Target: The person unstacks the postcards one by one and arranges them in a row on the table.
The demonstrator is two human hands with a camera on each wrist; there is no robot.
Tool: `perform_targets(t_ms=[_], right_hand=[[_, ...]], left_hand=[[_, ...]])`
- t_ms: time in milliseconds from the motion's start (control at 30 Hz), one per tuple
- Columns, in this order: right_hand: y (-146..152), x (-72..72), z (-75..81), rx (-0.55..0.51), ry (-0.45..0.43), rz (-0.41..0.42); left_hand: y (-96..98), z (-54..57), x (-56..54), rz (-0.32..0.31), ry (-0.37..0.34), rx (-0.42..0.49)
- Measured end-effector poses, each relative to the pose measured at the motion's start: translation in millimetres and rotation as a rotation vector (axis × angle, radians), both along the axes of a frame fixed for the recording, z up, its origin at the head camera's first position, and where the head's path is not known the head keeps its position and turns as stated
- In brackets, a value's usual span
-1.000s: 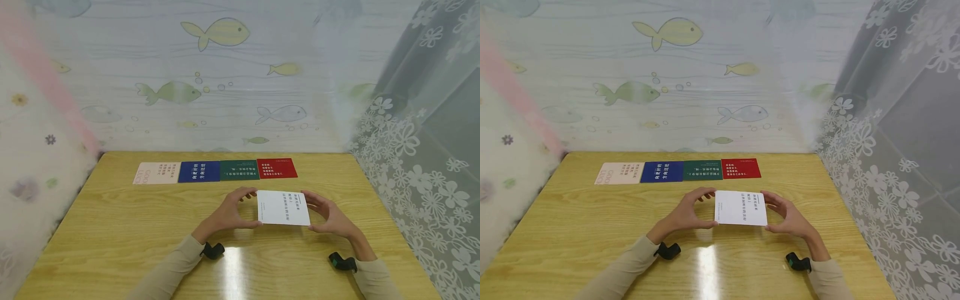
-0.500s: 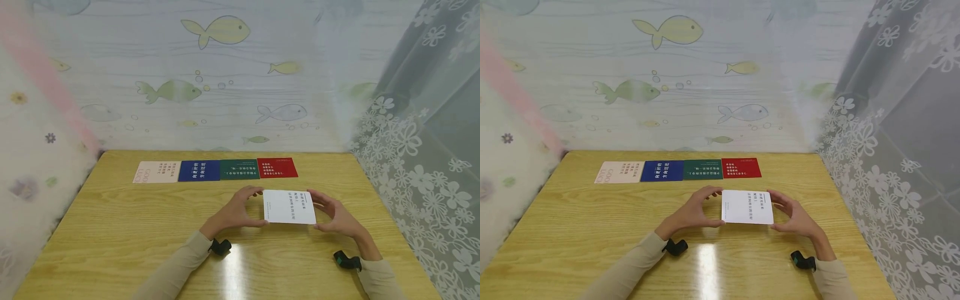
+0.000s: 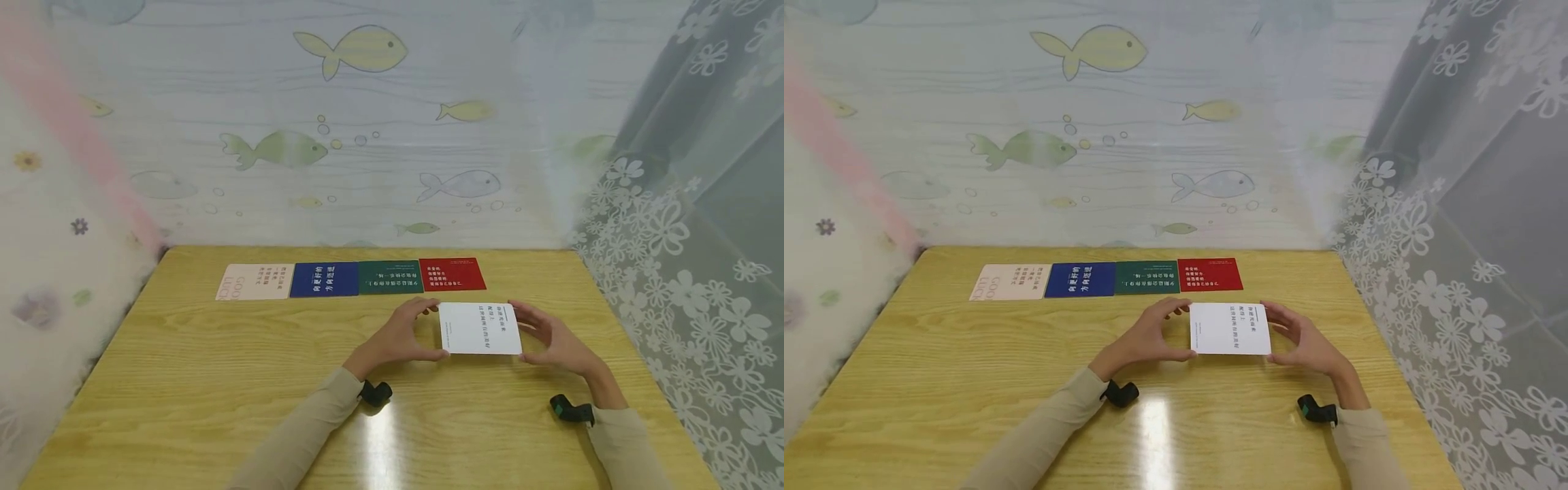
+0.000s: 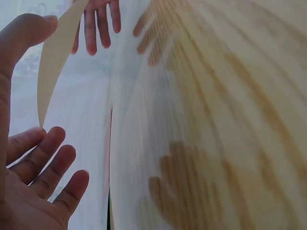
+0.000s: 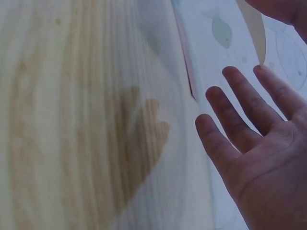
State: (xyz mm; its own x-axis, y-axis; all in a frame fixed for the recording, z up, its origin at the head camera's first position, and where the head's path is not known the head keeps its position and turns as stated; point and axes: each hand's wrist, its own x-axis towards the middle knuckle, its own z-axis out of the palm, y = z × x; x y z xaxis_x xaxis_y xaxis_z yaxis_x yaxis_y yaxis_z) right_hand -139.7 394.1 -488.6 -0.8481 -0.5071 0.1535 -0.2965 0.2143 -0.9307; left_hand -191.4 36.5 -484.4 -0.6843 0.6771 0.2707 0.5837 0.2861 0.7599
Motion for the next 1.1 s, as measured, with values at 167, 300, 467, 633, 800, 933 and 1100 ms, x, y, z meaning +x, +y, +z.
perform_targets(t_ms=[167, 300, 467, 633, 800, 933, 1100], right_hand=[[7.1, -7.3, -1.4, 0.016, -0.001, -0.010], [13.7, -10.7, -0.5, 0.023, 0.001, -0.007], [21.5, -14.0, 4.2, 0.033, 0.017, -0.008], [28.8, -21.6, 7.1, 0.040, 0.033, -0.021], [34.0, -31.8, 6.4, 0.040, 0.006, -0.029], [38.5, -41.1, 7.4, 0.043, -0.018, -0.034], [44.5, -51.7, 9.6, 0.053, -0.026, -0.029]], left_hand=[[7.1, -0.8, -5.0, 0.024, 0.009, -0.024], [15.2, -0.3, -9.4, 0.033, 0.031, -0.040], [26.0, -1.7, -18.5, 0.023, 0.057, -0.044], [36.2, -4.7, -29.2, 0.023, 0.065, -0.057], [41.6, -1.6, -36.4, 0.039, 0.043, -0.066], [45.6, 2.2, -43.8, 0.054, 0.026, -0.112], [52.2, 3.8, -55.6, 0.059, 0.003, -0.132]])
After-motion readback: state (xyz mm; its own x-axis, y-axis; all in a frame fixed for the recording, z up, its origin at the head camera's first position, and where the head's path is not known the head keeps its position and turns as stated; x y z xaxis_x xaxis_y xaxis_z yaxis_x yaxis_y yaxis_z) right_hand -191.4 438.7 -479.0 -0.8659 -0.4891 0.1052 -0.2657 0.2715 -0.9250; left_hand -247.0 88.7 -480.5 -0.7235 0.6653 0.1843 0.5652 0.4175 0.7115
